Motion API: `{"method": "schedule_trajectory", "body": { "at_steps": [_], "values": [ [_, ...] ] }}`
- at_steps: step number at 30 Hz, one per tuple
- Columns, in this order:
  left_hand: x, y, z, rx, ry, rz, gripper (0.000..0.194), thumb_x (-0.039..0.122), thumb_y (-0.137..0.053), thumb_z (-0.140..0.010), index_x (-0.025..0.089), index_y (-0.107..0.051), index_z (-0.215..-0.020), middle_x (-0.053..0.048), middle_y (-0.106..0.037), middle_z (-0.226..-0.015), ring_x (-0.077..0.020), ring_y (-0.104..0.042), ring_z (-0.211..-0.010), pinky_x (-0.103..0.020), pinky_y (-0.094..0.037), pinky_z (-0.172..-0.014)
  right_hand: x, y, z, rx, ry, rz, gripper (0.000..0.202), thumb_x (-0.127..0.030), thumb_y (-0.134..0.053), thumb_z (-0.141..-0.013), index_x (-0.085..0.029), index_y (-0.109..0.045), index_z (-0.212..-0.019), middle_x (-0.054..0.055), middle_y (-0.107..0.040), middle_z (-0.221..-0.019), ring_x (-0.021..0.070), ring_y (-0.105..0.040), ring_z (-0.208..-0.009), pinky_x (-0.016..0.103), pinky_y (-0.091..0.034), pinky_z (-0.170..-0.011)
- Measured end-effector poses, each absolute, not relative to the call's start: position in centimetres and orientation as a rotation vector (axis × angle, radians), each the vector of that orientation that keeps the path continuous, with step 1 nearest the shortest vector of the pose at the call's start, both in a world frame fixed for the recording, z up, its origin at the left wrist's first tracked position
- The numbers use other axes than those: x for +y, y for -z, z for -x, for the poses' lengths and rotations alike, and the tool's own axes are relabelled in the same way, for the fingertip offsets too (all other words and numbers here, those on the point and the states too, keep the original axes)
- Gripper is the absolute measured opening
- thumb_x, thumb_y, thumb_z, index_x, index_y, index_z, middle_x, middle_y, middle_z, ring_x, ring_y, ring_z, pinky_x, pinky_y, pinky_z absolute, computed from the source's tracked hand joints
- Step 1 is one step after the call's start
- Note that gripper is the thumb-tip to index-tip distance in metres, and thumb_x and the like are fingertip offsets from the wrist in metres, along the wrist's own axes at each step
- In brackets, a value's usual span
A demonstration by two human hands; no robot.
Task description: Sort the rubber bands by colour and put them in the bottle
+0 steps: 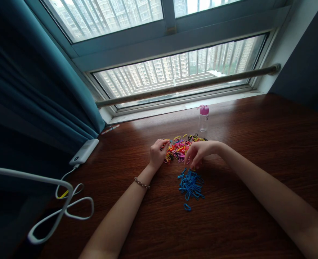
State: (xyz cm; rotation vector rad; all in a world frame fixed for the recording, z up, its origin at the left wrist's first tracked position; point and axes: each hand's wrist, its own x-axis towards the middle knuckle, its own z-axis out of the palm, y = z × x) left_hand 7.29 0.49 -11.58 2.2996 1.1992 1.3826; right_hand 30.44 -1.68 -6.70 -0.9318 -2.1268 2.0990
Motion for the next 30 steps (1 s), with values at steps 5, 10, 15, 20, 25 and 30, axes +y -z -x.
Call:
{"method": "schedule_trajectory", "body": {
  "at_steps": [5, 10, 15, 20, 25, 30],
  "values": [
    [-0.7, 10.9, -8.0, 1.016, -1.354, -2.371, 0.008, 0.021, -0.055, -0.079, 0.017, -0.062, -0.082, -0.005, -0.065, -0.081, -0.0158, -0.060, -0.078, -0.030, -0.048, -0.074, -0.4, 8.0, -30.8, -1.774, -1.526, 1.147, 0.027, -0.032, -0.065, -0.064, -0.011, -0.067, -0.081, 0.003, -0.066, -0.067, 0.0077, -0.054, -0.051, 0.018, -0.038, -0.044],
    [-3.2, 10.5, -9.7, 0.553, -1.070, -2.600, 0.010, 0.016, -0.053, -0.078, 0.017, -0.060, -0.084, -0.006, -0.064, -0.077, -0.0157, -0.059, -0.074, -0.031, -0.048, -0.071, 0.0, 8.1, -31.4, -1.956, -1.452, 1.193, 0.027, -0.032, -0.065, -0.063, -0.011, -0.067, -0.079, 0.002, -0.065, -0.062, 0.0060, -0.048, -0.044, 0.017, -0.034, -0.040],
    [-4.9, 10.6, -10.7, 0.218, -0.806, -2.781, 0.010, 0.018, -0.049, -0.078, 0.017, -0.059, -0.079, -0.004, -0.060, -0.063, -0.0143, -0.055, -0.062, -0.030, -0.047, -0.064, -1.0, 7.7, -30.7, -2.450, -1.557, 1.135, 0.029, -0.035, -0.068, -0.059, -0.013, -0.068, -0.078, -0.002, -0.061, -0.051, 0.0072, -0.049, -0.041, 0.017, -0.034, -0.039],
    [-3.8, 11.1, -9.9, 0.541, -0.930, -2.817, 0.016, 0.021, -0.045, -0.083, 0.017, -0.059, -0.075, -0.004, -0.058, -0.062, -0.0145, -0.053, -0.061, -0.031, -0.045, -0.064, -1.4, 8.0, -29.9, -2.646, -1.491, 1.146, 0.020, -0.031, -0.065, -0.061, -0.012, -0.067, -0.069, -0.002, -0.059, -0.048, 0.0062, -0.046, -0.037, 0.016, -0.033, -0.037],
    [-2.0, 11.2, -9.5, 1.156, -1.030, -2.728, 0.021, 0.026, -0.042, -0.085, 0.018, -0.058, -0.097, -0.009, -0.062, -0.096, -0.0208, -0.051, -0.098, -0.040, -0.038, -0.091, -0.9, 7.6, -30.6, -2.533, -1.296, 1.309, 0.019, -0.030, -0.063, -0.063, -0.013, -0.067, -0.070, -0.001, -0.062, -0.052, 0.0075, -0.051, -0.041, 0.017, -0.036, -0.041],
    [-1.5, 11.7, -9.9, 1.415, -0.662, -2.685, 0.035, 0.039, -0.039, -0.086, 0.023, -0.049, -0.117, -0.006, -0.051, -0.125, -0.0276, -0.030, -0.125, -0.054, -0.019, -0.102, -0.1, 6.7, -31.8, -2.299, -0.774, 1.476, 0.015, -0.026, -0.062, -0.067, -0.015, -0.069, -0.074, 0.001, -0.065, -0.060, 0.0104, -0.056, -0.052, 0.019, -0.038, -0.049]
  ]
}}
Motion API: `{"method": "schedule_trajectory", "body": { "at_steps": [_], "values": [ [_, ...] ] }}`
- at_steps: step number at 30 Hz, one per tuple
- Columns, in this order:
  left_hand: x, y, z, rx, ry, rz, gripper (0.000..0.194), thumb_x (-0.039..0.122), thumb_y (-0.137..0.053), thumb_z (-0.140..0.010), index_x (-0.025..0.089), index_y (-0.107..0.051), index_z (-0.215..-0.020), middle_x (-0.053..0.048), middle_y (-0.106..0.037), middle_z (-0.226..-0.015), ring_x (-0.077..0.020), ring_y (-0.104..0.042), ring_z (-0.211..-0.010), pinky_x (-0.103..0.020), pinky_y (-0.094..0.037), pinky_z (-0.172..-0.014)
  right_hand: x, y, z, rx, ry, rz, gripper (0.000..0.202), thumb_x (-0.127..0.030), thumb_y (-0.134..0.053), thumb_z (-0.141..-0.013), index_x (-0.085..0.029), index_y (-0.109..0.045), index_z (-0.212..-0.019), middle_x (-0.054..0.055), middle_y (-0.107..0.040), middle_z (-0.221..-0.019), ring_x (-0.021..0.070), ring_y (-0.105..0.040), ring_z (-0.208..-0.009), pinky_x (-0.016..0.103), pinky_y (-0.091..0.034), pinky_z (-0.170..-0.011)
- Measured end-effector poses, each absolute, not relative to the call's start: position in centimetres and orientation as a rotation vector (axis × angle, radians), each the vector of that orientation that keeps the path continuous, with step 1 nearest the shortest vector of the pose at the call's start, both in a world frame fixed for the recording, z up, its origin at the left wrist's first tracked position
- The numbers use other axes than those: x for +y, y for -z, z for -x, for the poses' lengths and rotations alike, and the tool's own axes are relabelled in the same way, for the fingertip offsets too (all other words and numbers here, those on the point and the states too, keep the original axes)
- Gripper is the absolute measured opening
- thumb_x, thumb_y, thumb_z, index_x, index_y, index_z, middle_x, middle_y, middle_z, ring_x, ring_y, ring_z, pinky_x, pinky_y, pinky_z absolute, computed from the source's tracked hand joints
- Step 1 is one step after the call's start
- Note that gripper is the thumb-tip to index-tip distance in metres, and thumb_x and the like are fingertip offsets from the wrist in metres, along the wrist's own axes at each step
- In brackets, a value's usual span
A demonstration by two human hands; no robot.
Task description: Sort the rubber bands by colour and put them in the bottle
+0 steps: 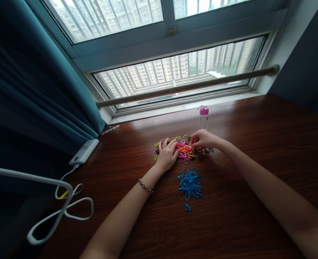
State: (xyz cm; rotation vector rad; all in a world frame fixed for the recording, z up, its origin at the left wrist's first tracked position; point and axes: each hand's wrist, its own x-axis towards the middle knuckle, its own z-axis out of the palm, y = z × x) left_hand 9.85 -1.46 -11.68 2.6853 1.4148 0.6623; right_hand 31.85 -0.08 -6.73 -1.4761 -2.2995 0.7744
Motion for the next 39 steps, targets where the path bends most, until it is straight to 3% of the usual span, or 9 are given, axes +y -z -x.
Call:
{"method": "schedule_trajectory", "body": {
  "at_steps": [3, 6, 11, 15, 21, 23, 28, 34, 39],
  "values": [
    [-1.5, 11.9, -9.9, 1.424, -0.558, -2.672, 0.038, 0.043, -0.037, -0.087, 0.026, -0.047, -0.119, -0.004, -0.049, -0.128, -0.0281, -0.025, -0.128, -0.059, -0.012, -0.102, 0.0, 7.1, -31.6, -2.241, -0.502, 1.510, 0.016, -0.022, -0.057, -0.072, -0.016, -0.069, -0.081, 0.004, -0.067, -0.071, 0.0133, -0.059, -0.063, 0.021, -0.042, -0.057],
    [-1.3, 12.0, -9.8, 1.374, -0.611, -2.648, 0.034, 0.040, -0.037, -0.087, 0.026, -0.051, -0.115, -0.005, -0.053, -0.123, -0.0266, -0.030, -0.126, -0.060, -0.011, -0.101, -0.1, 8.3, -30.5, -2.220, -0.290, 1.411, 0.024, -0.014, -0.049, -0.077, -0.016, -0.067, -0.093, 0.007, -0.067, -0.091, 0.0166, -0.059, -0.081, 0.026, -0.044, -0.074],
    [-0.6, 12.2, -9.5, 1.295, -0.753, -2.569, 0.026, 0.034, -0.040, -0.087, 0.024, -0.060, -0.101, -0.005, -0.060, -0.110, -0.0247, -0.040, -0.118, -0.058, -0.013, -0.100, 0.3, 11.5, -29.0, -2.304, -0.199, 1.197, 0.034, -0.006, -0.045, -0.076, -0.017, -0.064, -0.102, 0.008, -0.062, -0.110, 0.0218, -0.047, -0.110, 0.037, -0.037, -0.095],
    [-0.2, 12.1, -9.3, 1.290, -0.890, -2.478, 0.023, 0.028, -0.042, -0.087, 0.021, -0.063, -0.093, -0.005, -0.061, -0.103, -0.0221, -0.046, -0.110, -0.051, -0.023, -0.100, 0.8, 12.7, -29.0, -2.311, -0.213, 1.191, 0.034, -0.007, -0.046, -0.075, -0.019, -0.065, -0.100, 0.006, -0.063, -0.109, 0.0234, -0.045, -0.113, 0.041, -0.035, -0.096],
    [0.1, 12.0, -8.9, 1.268, -1.216, -2.241, 0.020, 0.020, -0.043, -0.084, 0.015, -0.062, -0.091, -0.009, -0.059, -0.099, -0.0185, -0.055, -0.095, -0.037, -0.042, -0.088, 0.6, 12.0, -29.2, -2.226, -0.272, 1.186, 0.029, -0.005, -0.043, -0.073, -0.016, -0.069, -0.080, 0.006, -0.068, -0.089, 0.0183, -0.058, -0.091, 0.030, -0.041, -0.087],
    [0.0, 12.0, -8.9, 1.255, -1.290, -2.176, 0.016, 0.018, -0.047, -0.082, 0.015, -0.061, -0.089, -0.008, -0.060, -0.097, -0.0180, -0.056, -0.093, -0.034, -0.045, -0.084, 0.5, 11.9, -29.2, -2.169, -0.259, 1.248, 0.030, -0.004, -0.042, -0.073, -0.015, -0.068, -0.083, 0.008, -0.067, -0.089, 0.0177, -0.058, -0.088, 0.028, -0.042, -0.084],
    [-0.3, 12.0, -8.9, 1.235, -1.392, -2.104, 0.006, 0.019, -0.054, -0.077, 0.016, -0.059, -0.077, -0.005, -0.061, -0.084, -0.0160, -0.059, -0.082, -0.031, -0.049, -0.074, 0.2, 12.2, -28.9, -2.246, -0.219, 1.238, 0.039, -0.005, -0.043, -0.074, -0.017, -0.062, -0.106, 0.007, -0.063, -0.106, 0.0203, -0.049, -0.108, 0.035, -0.035, -0.095],
    [-0.8, 11.7, -9.1, 1.219, -1.373, -2.148, 0.008, 0.023, -0.056, -0.077, 0.017, -0.059, -0.080, -0.002, -0.063, -0.077, -0.0128, -0.059, -0.069, -0.027, -0.049, -0.069, 0.1, 12.5, -28.9, -2.357, -0.313, 1.276, 0.043, -0.006, -0.041, -0.076, -0.024, -0.059, -0.111, 0.004, -0.057, -0.120, 0.0244, -0.038, -0.121, 0.051, -0.025, -0.098],
    [-1.1, 11.5, -9.3, 1.203, -1.379, -2.205, 0.007, 0.024, -0.054, -0.078, 0.018, -0.059, -0.079, -0.002, -0.064, -0.078, -0.0129, -0.059, -0.070, -0.027, -0.048, -0.070, 0.1, 12.5, -29.0, -2.423, -0.346, 1.221, 0.047, -0.004, -0.042, -0.074, -0.028, -0.058, -0.111, 0.001, -0.055, -0.123, 0.0224, -0.033, -0.125, 0.052, -0.018, -0.100]
  ]
}}
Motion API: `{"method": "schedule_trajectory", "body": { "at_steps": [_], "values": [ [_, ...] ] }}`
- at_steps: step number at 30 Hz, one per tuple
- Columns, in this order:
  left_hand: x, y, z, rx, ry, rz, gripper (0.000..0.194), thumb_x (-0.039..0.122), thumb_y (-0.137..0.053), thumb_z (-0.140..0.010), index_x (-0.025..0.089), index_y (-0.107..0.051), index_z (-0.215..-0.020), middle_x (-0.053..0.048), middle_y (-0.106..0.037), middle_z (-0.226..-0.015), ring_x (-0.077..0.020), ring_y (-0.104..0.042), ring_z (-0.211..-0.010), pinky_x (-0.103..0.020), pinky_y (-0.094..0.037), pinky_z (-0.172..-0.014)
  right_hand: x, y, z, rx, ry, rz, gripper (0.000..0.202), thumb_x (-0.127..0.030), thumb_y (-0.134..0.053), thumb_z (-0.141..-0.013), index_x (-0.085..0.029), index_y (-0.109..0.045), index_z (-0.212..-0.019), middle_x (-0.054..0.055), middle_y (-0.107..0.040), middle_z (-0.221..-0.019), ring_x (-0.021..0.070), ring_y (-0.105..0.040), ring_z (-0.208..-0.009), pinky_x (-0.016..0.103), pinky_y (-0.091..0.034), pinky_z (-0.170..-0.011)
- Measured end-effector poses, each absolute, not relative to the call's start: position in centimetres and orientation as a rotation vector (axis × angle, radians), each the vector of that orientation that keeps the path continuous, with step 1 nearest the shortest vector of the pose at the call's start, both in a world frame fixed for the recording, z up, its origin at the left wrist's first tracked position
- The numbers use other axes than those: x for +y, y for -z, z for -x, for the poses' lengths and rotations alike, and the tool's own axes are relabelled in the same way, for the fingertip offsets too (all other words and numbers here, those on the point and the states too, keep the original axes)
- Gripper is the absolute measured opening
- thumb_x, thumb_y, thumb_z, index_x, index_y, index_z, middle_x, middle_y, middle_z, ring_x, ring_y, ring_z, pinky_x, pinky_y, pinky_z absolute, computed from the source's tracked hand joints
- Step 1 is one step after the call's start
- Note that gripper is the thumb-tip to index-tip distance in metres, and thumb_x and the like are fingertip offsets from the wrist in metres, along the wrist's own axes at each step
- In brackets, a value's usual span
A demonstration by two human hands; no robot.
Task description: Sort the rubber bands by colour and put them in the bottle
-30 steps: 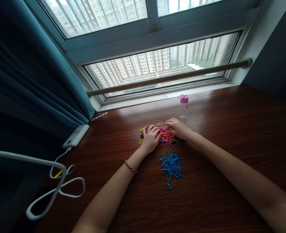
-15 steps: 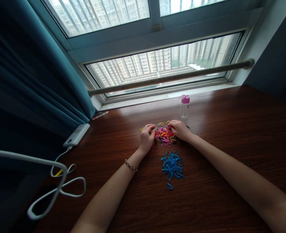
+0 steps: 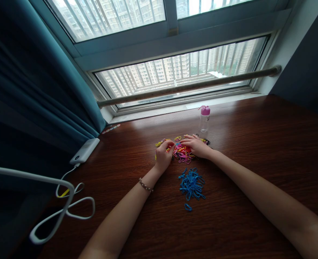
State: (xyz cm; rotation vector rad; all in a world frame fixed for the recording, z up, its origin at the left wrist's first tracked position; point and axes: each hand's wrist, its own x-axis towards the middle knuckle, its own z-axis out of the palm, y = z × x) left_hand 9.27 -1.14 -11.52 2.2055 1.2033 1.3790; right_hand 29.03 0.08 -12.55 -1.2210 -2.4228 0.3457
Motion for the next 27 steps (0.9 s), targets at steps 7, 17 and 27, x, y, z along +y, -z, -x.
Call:
{"method": "schedule_trajectory", "body": {
  "at_steps": [7, 17, 27],
  "values": [
    [-1.3, 11.2, -9.1, 1.200, -1.408, -2.211, 0.006, 0.022, -0.055, -0.077, 0.017, -0.057, -0.080, -0.002, -0.062, -0.077, -0.0121, -0.056, -0.066, -0.026, -0.047, -0.066, 0.0, 12.2, -28.9, -2.364, -0.283, 1.217, 0.044, -0.005, -0.044, -0.073, -0.025, -0.061, -0.109, 0.003, -0.059, -0.117, 0.0216, -0.043, -0.114, 0.044, -0.025, -0.098],
    [-3.3, 10.7, -9.5, 0.661, -0.957, -2.398, 0.021, 0.014, -0.051, -0.072, 0.016, -0.057, -0.092, -0.006, -0.063, -0.077, -0.0140, -0.058, -0.066, -0.025, -0.047, -0.059, 1.1, 11.1, -30.0, -2.009, -0.408, 1.120, 0.046, -0.001, -0.036, -0.066, -0.018, -0.068, -0.094, 0.006, -0.065, -0.102, 0.0189, -0.054, -0.100, 0.035, -0.041, -0.091],
    [-5.3, 10.2, -10.8, 0.408, -0.604, -2.438, 0.019, 0.020, -0.049, -0.077, 0.016, -0.062, -0.090, 0.000, -0.058, -0.055, -0.0081, -0.046, -0.043, -0.019, -0.039, -0.046, 0.6, 8.7, -31.3, -1.263, -1.605, 0.977, 0.027, -0.009, -0.049, -0.059, -0.010, -0.069, -0.077, 0.009, -0.070, -0.073, 0.0198, -0.066, -0.077, 0.037, -0.049, -0.085]
  ]
}}
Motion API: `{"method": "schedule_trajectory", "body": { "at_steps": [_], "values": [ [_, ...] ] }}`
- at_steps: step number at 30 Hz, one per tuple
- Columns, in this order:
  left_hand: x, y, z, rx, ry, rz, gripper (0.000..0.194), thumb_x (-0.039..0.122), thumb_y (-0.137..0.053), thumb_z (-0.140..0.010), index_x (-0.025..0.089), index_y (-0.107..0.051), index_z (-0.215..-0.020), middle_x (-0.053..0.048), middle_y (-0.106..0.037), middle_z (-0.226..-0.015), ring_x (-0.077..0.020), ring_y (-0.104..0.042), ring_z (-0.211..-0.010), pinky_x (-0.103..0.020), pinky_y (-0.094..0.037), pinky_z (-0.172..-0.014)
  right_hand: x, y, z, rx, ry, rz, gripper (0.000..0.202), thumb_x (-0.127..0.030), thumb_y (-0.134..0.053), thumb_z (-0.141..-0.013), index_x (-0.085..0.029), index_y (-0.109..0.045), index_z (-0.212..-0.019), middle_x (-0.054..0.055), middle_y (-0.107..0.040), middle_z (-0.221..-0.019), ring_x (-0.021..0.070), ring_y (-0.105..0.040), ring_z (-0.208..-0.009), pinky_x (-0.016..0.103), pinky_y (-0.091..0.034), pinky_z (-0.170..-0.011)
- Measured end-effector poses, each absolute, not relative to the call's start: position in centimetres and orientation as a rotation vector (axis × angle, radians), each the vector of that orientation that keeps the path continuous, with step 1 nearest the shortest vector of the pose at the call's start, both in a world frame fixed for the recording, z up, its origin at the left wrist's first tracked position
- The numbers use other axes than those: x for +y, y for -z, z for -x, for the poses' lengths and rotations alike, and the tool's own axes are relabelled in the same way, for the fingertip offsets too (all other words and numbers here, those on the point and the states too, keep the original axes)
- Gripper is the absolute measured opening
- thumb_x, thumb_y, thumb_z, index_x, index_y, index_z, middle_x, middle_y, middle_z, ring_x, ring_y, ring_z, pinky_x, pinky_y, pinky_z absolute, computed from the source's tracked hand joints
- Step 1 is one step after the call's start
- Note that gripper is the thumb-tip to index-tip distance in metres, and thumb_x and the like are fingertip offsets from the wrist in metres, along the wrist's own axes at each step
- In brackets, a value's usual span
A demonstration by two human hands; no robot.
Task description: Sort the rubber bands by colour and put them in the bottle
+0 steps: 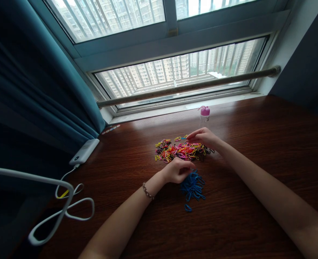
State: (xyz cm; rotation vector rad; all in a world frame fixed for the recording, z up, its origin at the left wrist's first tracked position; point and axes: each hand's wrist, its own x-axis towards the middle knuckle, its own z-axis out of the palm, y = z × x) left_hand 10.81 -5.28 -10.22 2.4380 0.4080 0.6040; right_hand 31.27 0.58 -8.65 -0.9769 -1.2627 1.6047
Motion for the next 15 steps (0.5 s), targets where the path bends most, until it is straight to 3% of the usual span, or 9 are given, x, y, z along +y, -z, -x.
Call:
{"method": "schedule_trajectory", "body": {
  "at_steps": [3, 6, 10, 12, 15],
  "values": [
    [-4.5, 10.2, -10.4, 0.630, -0.803, -2.400, 0.018, 0.024, -0.048, -0.081, 0.016, -0.063, -0.084, 0.002, -0.055, -0.051, -0.0069, -0.043, -0.041, -0.019, -0.036, -0.044, 0.0, 7.6, -32.2, -1.307, -1.818, 0.842, 0.023, -0.011, -0.056, -0.061, -0.007, -0.069, -0.080, 0.011, -0.070, -0.078, 0.0210, -0.066, -0.081, 0.037, -0.047, -0.087],
    [-2.7, 10.4, -9.4, 1.000, -1.101, -2.316, 0.021, 0.027, -0.048, -0.083, 0.015, -0.064, -0.077, 0.000, -0.059, -0.058, -0.0094, -0.050, -0.049, -0.021, -0.040, -0.051, -0.9, 6.6, -32.5, -1.569, -2.052, 0.773, 0.023, -0.015, -0.060, -0.064, -0.007, -0.069, -0.084, 0.011, -0.069, -0.086, 0.0200, -0.064, -0.085, 0.033, -0.048, -0.085],
    [0.0, 10.9, -7.6, 1.437, -1.332, -2.244, 0.017, 0.026, -0.049, -0.081, 0.017, -0.062, -0.087, -0.004, -0.063, -0.076, -0.0153, -0.057, -0.068, -0.028, -0.046, -0.067, -2.0, 6.2, -31.4, -2.025, -2.260, 0.730, 0.024, -0.020, -0.058, -0.070, -0.009, -0.068, -0.090, 0.010, -0.068, -0.091, 0.0186, -0.063, -0.088, 0.029, -0.049, -0.080],
    [1.1, 11.3, -6.8, 1.626, -1.382, -2.250, 0.020, 0.025, -0.053, -0.077, 0.017, -0.059, -0.094, -0.007, -0.062, -0.091, -0.0213, -0.056, -0.090, -0.035, -0.043, -0.083, -1.9, 6.4, -30.7, -2.146, -2.146, 0.788, 0.027, -0.023, -0.055, -0.074, -0.010, -0.066, -0.095, 0.009, -0.068, -0.088, 0.0187, -0.064, -0.083, 0.029, -0.050, -0.074],
    [2.2, 12.0, -6.0, 1.697, -1.232, -2.246, 0.032, 0.026, -0.059, -0.072, 0.015, -0.056, -0.103, -0.011, -0.058, -0.105, -0.0249, -0.051, -0.103, -0.040, -0.040, -0.092, -1.4, 7.2, -29.9, -2.217, -1.502, 0.952, 0.028, -0.026, -0.052, -0.077, -0.012, -0.066, -0.097, 0.009, -0.067, -0.090, 0.0194, -0.062, -0.084, 0.031, -0.048, -0.074]
  ]
}}
